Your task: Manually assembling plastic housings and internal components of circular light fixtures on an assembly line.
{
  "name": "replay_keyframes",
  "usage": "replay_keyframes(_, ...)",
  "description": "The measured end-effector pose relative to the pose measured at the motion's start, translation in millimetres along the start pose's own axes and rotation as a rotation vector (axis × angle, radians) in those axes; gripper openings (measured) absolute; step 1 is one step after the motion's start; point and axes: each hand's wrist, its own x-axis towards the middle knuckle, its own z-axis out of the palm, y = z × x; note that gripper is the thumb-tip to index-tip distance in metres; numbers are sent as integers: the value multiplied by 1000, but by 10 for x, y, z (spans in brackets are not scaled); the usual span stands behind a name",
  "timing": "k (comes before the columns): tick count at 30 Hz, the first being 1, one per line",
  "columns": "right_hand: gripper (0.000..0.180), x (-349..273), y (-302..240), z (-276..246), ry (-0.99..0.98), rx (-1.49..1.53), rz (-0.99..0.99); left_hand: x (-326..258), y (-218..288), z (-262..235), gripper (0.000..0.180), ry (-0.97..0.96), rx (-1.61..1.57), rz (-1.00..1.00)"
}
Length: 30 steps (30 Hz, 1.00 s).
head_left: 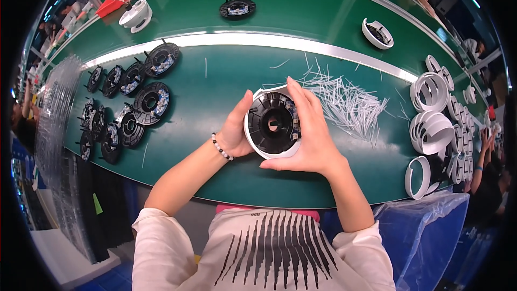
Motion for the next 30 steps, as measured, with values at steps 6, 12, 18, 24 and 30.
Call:
replay_keyframes(6, 108, -5, -29, 144, 198, 6, 11, -6, -18, 185, 45, 104, -170, 133)
replay_keyframes(12, 108, -4, -102, 182, 288, -46, -8, -35, -1, 232, 49, 80, -170, 209)
replay_keyframes(18, 94, 67, 32, 125, 330, 131, -100, 80, 198, 242, 49, 201, -209, 154)
replay_keyframes(24, 41, 43, 92, 2, 314, 139, -256, 58, 282, -10, 58, 124, -259, -53)
replay_keyframes(30, 33, -24, 100, -19, 370, 124, -238, 95, 198, 8, 60, 195, -275, -130)
